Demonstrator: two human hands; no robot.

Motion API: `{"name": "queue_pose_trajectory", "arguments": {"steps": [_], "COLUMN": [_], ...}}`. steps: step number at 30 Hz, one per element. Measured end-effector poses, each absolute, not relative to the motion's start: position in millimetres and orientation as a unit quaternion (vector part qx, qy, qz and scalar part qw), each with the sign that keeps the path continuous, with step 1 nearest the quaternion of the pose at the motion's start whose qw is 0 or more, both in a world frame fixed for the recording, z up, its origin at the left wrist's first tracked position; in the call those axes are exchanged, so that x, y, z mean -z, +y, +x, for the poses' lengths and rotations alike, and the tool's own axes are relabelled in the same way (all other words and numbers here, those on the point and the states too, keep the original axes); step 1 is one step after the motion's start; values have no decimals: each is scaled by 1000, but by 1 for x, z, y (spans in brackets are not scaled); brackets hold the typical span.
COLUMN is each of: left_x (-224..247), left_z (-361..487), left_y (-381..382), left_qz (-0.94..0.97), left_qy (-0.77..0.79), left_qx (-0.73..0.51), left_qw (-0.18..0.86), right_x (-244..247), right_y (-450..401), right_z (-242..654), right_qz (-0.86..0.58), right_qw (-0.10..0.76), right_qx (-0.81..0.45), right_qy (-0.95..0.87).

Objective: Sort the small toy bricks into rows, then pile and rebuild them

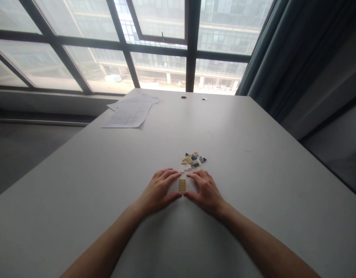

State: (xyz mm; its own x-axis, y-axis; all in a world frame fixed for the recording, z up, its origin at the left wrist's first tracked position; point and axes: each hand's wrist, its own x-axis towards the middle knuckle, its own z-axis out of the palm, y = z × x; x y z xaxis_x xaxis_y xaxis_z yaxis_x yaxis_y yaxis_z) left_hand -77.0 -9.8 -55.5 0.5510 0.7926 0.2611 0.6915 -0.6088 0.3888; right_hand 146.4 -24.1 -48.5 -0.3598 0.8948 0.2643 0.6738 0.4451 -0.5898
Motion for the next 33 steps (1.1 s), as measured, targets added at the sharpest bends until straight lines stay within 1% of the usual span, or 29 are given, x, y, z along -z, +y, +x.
{"name": "queue_pose_trajectory", "arguments": {"steps": [4, 8, 14, 19, 24, 28, 33], "left_x": [52, 44, 39, 37, 34, 29, 22], "left_z": [-75, -65, -38, -24, -24, -30, -37], "left_y": [-4, 19, 63, 78, 80, 72, 26], "left_qz": [851, 824, 765, 745, 742, 744, 760], "left_qy": [453, 493, 588, 625, 632, 622, 580], "left_qx": [-231, -241, -226, -201, -189, -213, -271], "left_qw": [131, 142, 130, 119, 121, 122, 117], "right_x": [48, 48, 49, 49, 51, 52, 57], "right_y": [-24, -24, -25, -24, -23, -22, -19], "right_z": [147, 145, 145, 145, 145, 148, 149], "right_qz": [-499, -500, -501, -499, -491, -488, -485], "right_qw": [326, 351, 375, 397, 408, 428, 507], "right_qx": [-224, -238, -255, -269, -277, -289, -322], "right_qy": [-771, -755, -737, -722, -718, -704, -635]}}
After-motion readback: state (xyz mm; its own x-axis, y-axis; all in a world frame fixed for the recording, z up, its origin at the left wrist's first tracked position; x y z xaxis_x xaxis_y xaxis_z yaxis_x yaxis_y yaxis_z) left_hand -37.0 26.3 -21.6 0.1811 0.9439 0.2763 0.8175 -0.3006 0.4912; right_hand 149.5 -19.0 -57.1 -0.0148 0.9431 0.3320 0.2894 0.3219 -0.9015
